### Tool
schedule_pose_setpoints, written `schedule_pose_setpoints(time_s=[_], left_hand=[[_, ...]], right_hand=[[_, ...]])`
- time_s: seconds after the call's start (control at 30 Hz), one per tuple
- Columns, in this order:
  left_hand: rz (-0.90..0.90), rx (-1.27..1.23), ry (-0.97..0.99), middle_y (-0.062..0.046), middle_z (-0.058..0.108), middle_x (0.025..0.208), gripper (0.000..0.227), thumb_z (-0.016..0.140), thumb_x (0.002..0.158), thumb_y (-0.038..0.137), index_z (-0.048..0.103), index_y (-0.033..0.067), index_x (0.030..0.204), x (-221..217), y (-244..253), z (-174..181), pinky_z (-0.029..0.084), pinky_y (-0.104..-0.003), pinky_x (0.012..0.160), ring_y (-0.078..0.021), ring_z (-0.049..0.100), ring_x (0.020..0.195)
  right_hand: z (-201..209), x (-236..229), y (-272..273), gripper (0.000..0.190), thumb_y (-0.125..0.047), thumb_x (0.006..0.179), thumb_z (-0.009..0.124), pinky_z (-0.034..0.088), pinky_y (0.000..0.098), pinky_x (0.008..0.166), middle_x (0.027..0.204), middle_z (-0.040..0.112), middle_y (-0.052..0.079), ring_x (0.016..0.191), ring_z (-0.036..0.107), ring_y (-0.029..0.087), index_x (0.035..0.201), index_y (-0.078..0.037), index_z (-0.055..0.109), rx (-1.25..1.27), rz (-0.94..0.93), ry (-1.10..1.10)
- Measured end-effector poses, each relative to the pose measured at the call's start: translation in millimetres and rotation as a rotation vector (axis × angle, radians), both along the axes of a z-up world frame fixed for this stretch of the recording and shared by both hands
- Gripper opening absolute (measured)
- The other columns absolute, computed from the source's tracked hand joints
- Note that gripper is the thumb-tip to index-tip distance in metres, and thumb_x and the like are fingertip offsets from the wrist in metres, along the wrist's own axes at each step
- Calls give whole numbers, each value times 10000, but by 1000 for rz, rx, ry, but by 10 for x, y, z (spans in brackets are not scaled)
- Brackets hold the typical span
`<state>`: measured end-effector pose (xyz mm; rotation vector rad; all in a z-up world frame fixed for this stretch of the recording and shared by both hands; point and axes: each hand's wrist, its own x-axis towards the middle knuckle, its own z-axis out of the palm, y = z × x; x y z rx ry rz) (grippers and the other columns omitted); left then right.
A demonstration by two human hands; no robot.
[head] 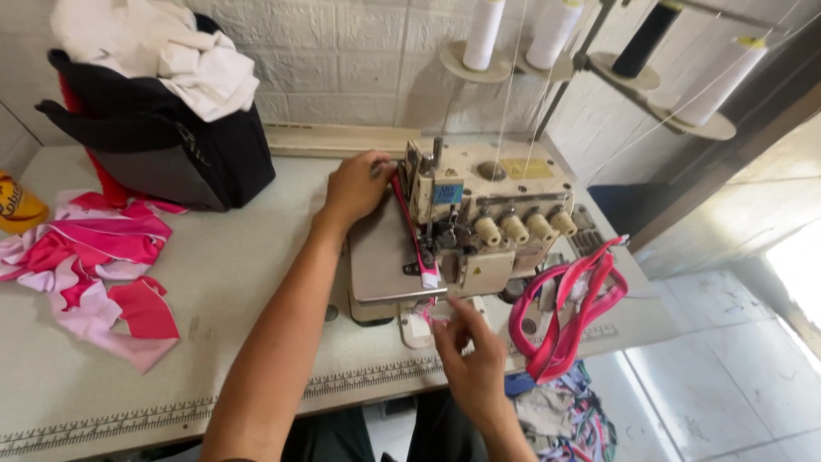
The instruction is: Sewing and finishing the edges of pink fabric strips using an overlock sewing machine
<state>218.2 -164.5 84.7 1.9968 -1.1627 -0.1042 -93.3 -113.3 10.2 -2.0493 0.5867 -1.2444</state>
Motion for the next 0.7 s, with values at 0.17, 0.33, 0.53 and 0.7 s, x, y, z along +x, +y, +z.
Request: schedule_pose_setpoints(time_s=[0.17,0.33,0.53,0.7], left_hand=[[-51,73,-97,-55,735,1204,294,586,967,373,750,211,1151,40,14,63,468,-478,896,-324,644,1126],[-39,105,-59,-19,754,1182,227,640,952,382,782,261,1082,92,0,39,490,-468,856,-307,649,1126],[-27,48,-60,-17,771,1044,188,640,965,358,789,244,970,116,-54,51,489,-468,764,-294,662,1038],[15,61,-32,-26,770,981,194,615,923,300,775,193,899,167,-118,60,492,-471,706,-294,683,936]], right_hand=[[436,120,-72,577,-281,970,656,450,303,529,610,575,-31,515,515,104,1508,-146,495,-14,93,454],[470,84,-119,525,-324,962,638,481,293,491,545,600,-52,452,557,94,1461,-198,536,-80,2,612],[393,90,-52,529,-308,968,651,481,309,462,599,625,-49,465,592,115,1443,-143,483,-137,17,580],[355,111,35,636,-294,938,675,532,349,590,751,671,-19,593,650,160,1508,-183,415,13,24,569]])
